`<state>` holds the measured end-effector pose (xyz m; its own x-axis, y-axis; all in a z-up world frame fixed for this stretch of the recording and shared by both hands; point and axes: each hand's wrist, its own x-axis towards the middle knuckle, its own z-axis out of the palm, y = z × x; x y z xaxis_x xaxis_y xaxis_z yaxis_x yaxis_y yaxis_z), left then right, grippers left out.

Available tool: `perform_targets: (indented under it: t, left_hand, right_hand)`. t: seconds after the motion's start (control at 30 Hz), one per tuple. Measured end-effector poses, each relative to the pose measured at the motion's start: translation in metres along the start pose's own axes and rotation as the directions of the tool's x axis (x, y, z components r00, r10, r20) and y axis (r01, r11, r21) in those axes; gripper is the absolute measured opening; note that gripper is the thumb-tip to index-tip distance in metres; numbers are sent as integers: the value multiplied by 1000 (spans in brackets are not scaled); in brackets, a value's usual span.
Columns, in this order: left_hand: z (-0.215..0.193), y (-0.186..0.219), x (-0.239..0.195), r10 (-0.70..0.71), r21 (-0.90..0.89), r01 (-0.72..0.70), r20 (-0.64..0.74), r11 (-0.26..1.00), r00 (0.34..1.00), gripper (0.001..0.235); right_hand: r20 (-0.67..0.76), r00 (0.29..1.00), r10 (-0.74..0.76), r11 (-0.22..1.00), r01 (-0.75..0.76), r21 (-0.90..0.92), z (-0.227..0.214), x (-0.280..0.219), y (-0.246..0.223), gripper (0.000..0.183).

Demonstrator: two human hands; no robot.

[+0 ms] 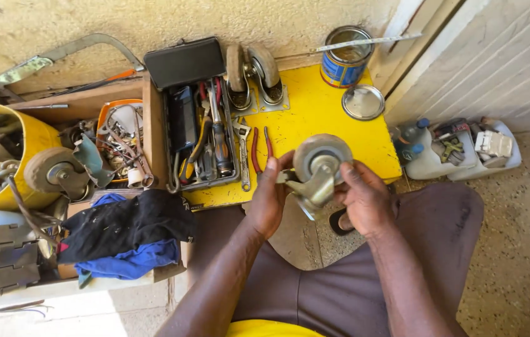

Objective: Greasing and measuring a caster wheel assembly on a workbench.

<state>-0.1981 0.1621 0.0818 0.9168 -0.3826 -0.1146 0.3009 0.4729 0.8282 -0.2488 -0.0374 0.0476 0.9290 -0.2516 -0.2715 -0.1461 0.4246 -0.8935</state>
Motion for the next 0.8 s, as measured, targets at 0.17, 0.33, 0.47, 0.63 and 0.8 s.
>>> perform_targets:
  t: [0.17, 0.33, 0.47, 0.63, 0.8]
  left_hand:
    - [-28, 7, -12, 97, 851, -41, -12, 524, 995, 58]
    - [-34, 0, -7, 141, 924, -135, 89, 359, 986, 41]
    - [-16, 8, 1, 110, 795, -76, 12, 602, 994, 44]
    - [-8, 17, 10, 116, 779, -93, 26, 620, 993, 50]
    - [1, 35, 32, -10, 741, -7, 18, 672, 1000, 58]
  right_hand:
    - [-221, 923, -314, 941, 272, -203, -2, 0, -18, 30]
    - [-131, 917, -377, 905, 334, -264, 14, 20, -22, 36]
    - [-125, 909, -397, 909, 370, -192, 35, 34, -13, 37]
    - [-96, 886, -453, 878, 425, -219, 70, 42, -13, 37]
    - [-108, 827, -552, 804, 493, -332, 94, 57, -5, 40]
